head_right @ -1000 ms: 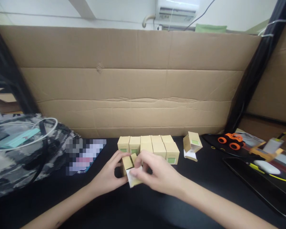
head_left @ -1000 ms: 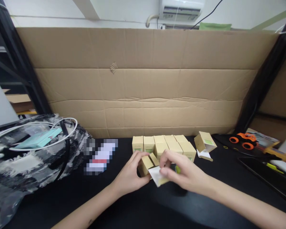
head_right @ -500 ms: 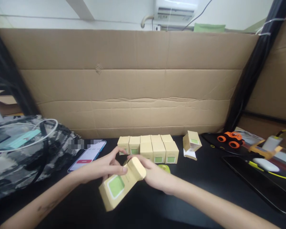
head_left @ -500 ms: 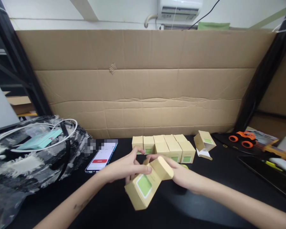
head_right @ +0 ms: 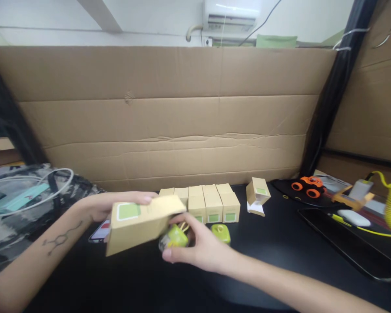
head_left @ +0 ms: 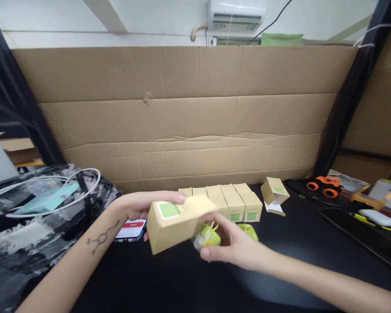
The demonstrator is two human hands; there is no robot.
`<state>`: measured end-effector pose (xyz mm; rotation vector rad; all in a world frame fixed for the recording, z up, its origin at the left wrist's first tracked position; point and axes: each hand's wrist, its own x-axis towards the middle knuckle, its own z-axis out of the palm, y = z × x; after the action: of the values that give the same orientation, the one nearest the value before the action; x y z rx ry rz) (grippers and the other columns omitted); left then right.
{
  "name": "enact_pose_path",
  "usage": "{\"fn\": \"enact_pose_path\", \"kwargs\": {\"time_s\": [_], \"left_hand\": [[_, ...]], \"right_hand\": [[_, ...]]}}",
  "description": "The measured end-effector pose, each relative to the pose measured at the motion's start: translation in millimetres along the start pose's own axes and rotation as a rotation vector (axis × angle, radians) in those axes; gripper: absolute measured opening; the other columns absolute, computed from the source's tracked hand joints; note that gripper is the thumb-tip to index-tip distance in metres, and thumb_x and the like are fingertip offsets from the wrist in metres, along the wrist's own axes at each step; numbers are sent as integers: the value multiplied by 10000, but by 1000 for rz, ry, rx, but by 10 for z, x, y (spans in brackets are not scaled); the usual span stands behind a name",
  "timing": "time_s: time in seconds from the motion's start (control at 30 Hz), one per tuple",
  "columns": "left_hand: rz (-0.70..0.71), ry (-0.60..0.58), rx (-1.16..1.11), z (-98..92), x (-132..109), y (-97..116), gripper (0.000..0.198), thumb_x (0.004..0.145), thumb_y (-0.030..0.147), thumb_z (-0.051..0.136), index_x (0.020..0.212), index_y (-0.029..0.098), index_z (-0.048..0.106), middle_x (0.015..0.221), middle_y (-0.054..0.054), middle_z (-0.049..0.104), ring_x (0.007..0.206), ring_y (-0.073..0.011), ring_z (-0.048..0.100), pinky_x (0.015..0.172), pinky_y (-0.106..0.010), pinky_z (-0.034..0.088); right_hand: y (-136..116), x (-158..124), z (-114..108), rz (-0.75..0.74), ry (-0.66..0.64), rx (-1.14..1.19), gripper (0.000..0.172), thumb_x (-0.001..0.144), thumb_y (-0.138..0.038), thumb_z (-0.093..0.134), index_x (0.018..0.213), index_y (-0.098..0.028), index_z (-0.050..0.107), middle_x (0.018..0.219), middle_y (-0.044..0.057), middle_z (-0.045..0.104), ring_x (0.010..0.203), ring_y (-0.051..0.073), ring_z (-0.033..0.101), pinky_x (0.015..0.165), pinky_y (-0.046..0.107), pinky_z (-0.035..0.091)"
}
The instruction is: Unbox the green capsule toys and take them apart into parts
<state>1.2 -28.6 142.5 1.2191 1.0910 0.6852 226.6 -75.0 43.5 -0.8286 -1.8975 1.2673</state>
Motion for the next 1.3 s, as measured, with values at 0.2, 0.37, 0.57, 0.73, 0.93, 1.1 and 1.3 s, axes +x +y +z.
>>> {"fn": "enact_pose_path", "kwargs": {"time_s": [0.2, 0.37, 0.57, 0.73, 0.93, 1.1, 1.3], "left_hand": [[125, -68, -78, 232, 107, -270, 381, 836, 432, 545, 1076, 137, 540, 864, -99, 691, 699, -196, 663, 504, -261, 539], [336, 232, -302, 563, 198, -574, 367, 826, 333, 609, 1080, 170, 400, 1033, -124, 613, 726, -184, 658, 632, -353, 564], [201, 190, -341, 806, 74, -700, 416, 813, 358, 630, 1046, 200, 323, 905, -61, 628, 671, -168, 660, 591, -335, 582], [146, 159, -354, 868, 30, -764, 393, 819, 380, 613, 1045, 191, 353, 845, -32, 622, 615, -161, 655, 569, -333, 583], [167, 74, -360, 846, 14, -712, 391, 845, 414, 553, 1126, 158, 462, 932, -106, 660, 720, -226, 678, 608, -366, 575], [185, 270, -379, 872, 74, -772, 448, 748, 279, 704, 1113, 157, 474, 932, -105, 681, 742, -185, 670, 588, -252, 538], [327, 265, -372, 880, 113, -833, 452, 812, 360, 618, 1180, 203, 408, 941, -69, 650, 780, -177, 647, 711, -305, 517]], "right_hand": [[-41, -10, -218, -332, 30, -1235, 481, 645, -308, 780, 1061, -193, 568, 916, 72, 622, 878, 279, 565, 751, 431, 470], [98, -132, -285, -491, 354, -1153, 460, 781, -375, 661, 1133, -143, 475, 1146, 152, 575, 1037, 278, 555, 821, 413, 494], [-61, -167, -291, -866, 336, -1462, 356, 896, -99, 466, 1251, -111, 497, 1250, 113, 594, 1180, 233, 503, 943, 365, 442], [-51, -180, -239, -939, 397, -1360, 204, 886, -81, 469, 1040, -71, 602, 1070, 140, 690, 1041, 245, 612, 865, 359, 512], [-83, -195, -249, -1025, 425, -1381, 317, 909, -54, 350, 659, -146, 522, 1117, 211, 656, 1135, 304, 558, 818, 394, 529], [-155, -226, -151, -1071, 440, -1447, 196, 925, -119, 426, 995, -166, 604, 1075, 109, 699, 1071, 269, 608, 839, 391, 510], [-232, -296, -288, -956, 326, -1544, 259, 937, -120, 370, 1016, -145, 615, 942, 63, 724, 885, 208, 664, 711, 314, 517]]}}
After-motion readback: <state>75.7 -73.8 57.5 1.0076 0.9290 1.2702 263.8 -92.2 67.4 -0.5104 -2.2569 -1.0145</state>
